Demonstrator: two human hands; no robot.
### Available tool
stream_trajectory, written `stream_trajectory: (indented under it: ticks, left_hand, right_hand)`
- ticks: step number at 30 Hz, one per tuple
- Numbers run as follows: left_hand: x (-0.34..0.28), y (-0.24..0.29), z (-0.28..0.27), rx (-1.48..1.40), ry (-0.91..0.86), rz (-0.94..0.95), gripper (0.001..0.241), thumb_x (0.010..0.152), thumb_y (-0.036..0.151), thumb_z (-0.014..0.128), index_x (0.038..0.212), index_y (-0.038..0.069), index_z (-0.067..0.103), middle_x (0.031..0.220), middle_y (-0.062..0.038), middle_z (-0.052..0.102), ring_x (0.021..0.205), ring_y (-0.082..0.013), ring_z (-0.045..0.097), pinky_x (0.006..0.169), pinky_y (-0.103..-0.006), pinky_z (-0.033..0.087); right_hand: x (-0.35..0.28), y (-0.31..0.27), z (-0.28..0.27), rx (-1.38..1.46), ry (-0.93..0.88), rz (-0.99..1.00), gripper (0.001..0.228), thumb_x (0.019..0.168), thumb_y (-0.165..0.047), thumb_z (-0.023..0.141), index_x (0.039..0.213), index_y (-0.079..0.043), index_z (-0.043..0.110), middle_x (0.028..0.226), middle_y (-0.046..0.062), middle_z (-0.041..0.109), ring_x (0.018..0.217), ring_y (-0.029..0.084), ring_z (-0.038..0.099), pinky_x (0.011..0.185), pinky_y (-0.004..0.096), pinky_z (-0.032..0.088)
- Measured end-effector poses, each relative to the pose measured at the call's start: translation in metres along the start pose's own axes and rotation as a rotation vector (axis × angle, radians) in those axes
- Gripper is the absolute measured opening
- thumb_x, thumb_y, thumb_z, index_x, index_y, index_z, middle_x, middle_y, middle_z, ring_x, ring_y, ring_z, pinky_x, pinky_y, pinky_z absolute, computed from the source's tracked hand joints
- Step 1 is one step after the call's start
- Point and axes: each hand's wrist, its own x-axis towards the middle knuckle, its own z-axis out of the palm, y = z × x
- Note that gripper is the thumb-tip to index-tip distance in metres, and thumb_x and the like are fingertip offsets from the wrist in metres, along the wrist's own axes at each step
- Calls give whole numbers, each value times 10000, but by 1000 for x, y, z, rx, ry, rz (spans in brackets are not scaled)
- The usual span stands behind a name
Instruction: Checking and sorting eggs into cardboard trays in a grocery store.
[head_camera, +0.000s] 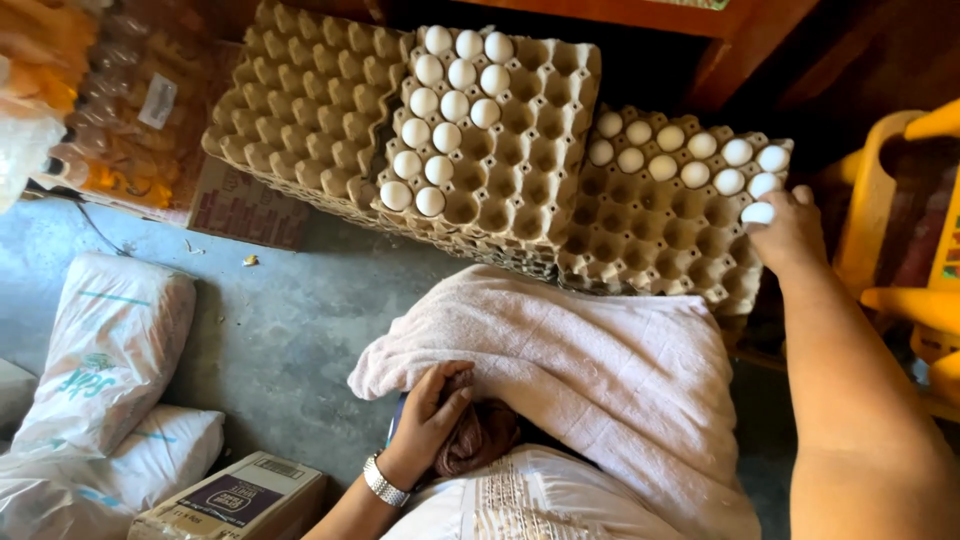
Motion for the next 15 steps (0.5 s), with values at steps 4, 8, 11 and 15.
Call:
stream_trajectory:
  ticks: [4, 8, 11, 15]
  left_hand:
    - [0, -1, 0, -54, -4, -15, 347, 907, 14, 636, 1254, 24, 646, 1153, -57, 710, 1009, -138, 670, 905, -267, 534]
    - [0, 4, -2, -56, -17, 21, 342, 908, 18, 635, 1250, 18, 650, 1169, -64, 703, 1021, -148, 663, 906, -273, 528]
    - [0, 4, -4, -45, -31, 24, 347, 907, 36, 643, 1253, 29, 652, 1148, -61, 693, 992, -144, 659, 893, -273, 533]
    - [0, 4, -7, -61, -30, 40, 343, 905, 40, 649, 1247, 32, 654, 1129, -58, 689, 977, -143, 648, 883, -268, 525]
  right_hand:
    - [-1, -5, -3, 23, -98, 96, 453, 839, -79, 713, 1290, -46, 700, 1250, 271, 492, 978, 488, 580, 878, 517, 514]
    - [-6, -20, -19, 89, -112, 190, 450, 863, -83, 737, 1310, -70, 689, 1248, 211, 455, 974, 456, 572, 850, 522, 516]
    - [-5, -34, -29, 55, -175, 255, 432, 895, -85, 741, 1322, -72, 679, 1262, 197, 451, 993, 441, 588, 872, 525, 524]
    - [2, -18, -10, -9, -148, 182, 413, 876, -79, 745, 1288, -83, 711, 1229, 194, 495, 970, 437, 603, 874, 511, 536]
